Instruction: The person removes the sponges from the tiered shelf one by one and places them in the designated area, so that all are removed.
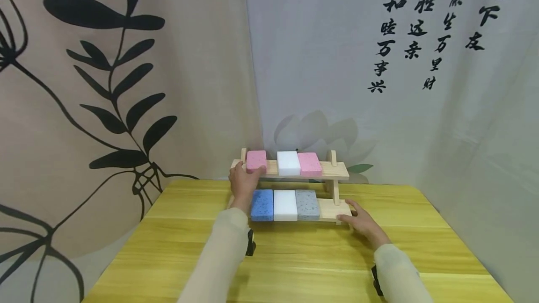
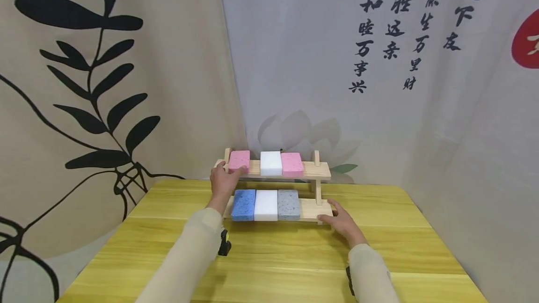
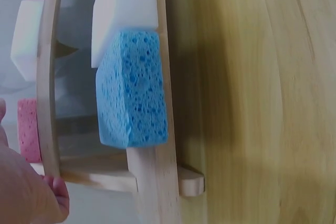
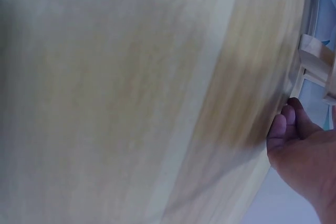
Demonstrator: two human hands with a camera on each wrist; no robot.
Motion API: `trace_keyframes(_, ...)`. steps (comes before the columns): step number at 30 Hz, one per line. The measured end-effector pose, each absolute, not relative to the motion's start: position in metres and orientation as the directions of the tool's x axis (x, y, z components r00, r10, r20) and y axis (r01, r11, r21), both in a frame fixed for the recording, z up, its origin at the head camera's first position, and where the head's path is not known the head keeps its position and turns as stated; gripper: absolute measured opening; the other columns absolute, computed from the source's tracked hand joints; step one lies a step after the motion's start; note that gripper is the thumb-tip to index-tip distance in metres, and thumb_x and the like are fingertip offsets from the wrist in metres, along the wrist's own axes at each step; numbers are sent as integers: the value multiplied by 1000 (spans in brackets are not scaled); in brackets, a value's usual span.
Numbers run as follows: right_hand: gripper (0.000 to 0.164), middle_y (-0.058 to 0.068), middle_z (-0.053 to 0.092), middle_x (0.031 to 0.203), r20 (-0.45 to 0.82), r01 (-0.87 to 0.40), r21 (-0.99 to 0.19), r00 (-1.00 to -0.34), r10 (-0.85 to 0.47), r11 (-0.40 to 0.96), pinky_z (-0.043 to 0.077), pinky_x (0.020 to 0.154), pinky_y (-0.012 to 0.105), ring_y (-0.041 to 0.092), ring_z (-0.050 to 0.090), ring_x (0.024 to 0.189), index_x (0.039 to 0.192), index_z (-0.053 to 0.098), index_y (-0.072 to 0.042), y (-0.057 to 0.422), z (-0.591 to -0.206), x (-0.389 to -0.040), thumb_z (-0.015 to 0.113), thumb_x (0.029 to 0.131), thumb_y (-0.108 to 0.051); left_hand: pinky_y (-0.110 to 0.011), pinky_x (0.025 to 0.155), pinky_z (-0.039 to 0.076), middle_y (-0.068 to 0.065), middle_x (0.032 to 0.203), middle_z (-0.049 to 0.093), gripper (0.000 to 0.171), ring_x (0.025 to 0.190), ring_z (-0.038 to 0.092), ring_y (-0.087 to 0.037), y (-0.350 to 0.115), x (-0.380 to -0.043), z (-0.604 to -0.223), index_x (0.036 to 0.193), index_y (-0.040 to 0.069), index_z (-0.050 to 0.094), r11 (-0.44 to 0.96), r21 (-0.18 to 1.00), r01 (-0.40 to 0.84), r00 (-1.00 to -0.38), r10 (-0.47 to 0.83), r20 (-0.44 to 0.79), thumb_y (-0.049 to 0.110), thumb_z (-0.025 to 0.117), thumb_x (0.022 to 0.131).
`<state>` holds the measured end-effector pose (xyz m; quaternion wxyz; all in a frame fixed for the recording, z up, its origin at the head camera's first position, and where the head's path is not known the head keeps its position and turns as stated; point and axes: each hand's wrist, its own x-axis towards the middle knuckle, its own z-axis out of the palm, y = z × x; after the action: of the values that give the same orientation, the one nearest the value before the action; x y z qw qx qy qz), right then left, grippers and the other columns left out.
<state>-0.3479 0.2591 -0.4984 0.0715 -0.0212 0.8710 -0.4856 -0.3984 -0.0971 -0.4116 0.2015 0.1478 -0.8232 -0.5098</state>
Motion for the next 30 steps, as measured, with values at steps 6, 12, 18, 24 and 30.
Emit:
trace_keyframes(6, 86, 41, 29, 148, -104, 38, -855, -990, -99, 517, 37, 104, 62, 52, 37, 133, 157, 19, -6, 260, -499, -348, 68, 94, -39, -54, 100, 38, -22, 136, 46, 85, 122, 42, -37, -87, -402, -412, 142, 4, 47, 464, 882, -78, -843, -503, 190, 49, 80, 78)
trace_keyframes(12, 84, 41, 26, 149, -105, 40, -858, -990, -97, 513, 36, 105, 61, 52, 32, 136, 157, 20, -6, 259, -498, -346, 67, 94, -37, -54, 96, 39, -22, 129, 48, 83, 117, 44, -37, -80, -403, -412, 137, 2, 50, 495, 864, -96, -811, -542, 221, 50, 81, 77)
trace_keyframes(18, 85, 39, 29, 149, -98, 38, -862, -991, -93, 505, 36, 105, 61, 51, 35, 136, 157, 21, -7, 257, -499, -346, 68, 93, -37, -52, 95, 40, -20, 126, 48, 81, 114, 44, -36, -76, -408, -415, 132, 2, 52, 517, 846, -131, -789, -571, 226, 52, 81, 76)
trace_keyframes(24, 85, 39, 26, 150, -109, 50, -863, -990, -88, 503, 34, 106, 62, 52, 32, 137, 157, 20, -8, 257, -501, -348, 68, 93, -38, -52, 94, 41, -20, 122, 49, 76, 112, 44, -35, -75, -411, -418, 128, 1, 54, 528, 837, -145, -776, -585, 235, 50, 81, 76)
trace_keyframes(30, 84, 38, 28, 150, -103, 51, -865, -992, -78, 499, 35, 106, 61, 50, 34, 136, 157, 21, -9, 259, -504, -351, 69, 93, -37, -52, 95, 40, -20, 123, 50, 73, 114, 45, -35, -76, -414, -420, 128, 0, 54, 532, 835, -137, -782, -576, 238, 47, 79, 78)
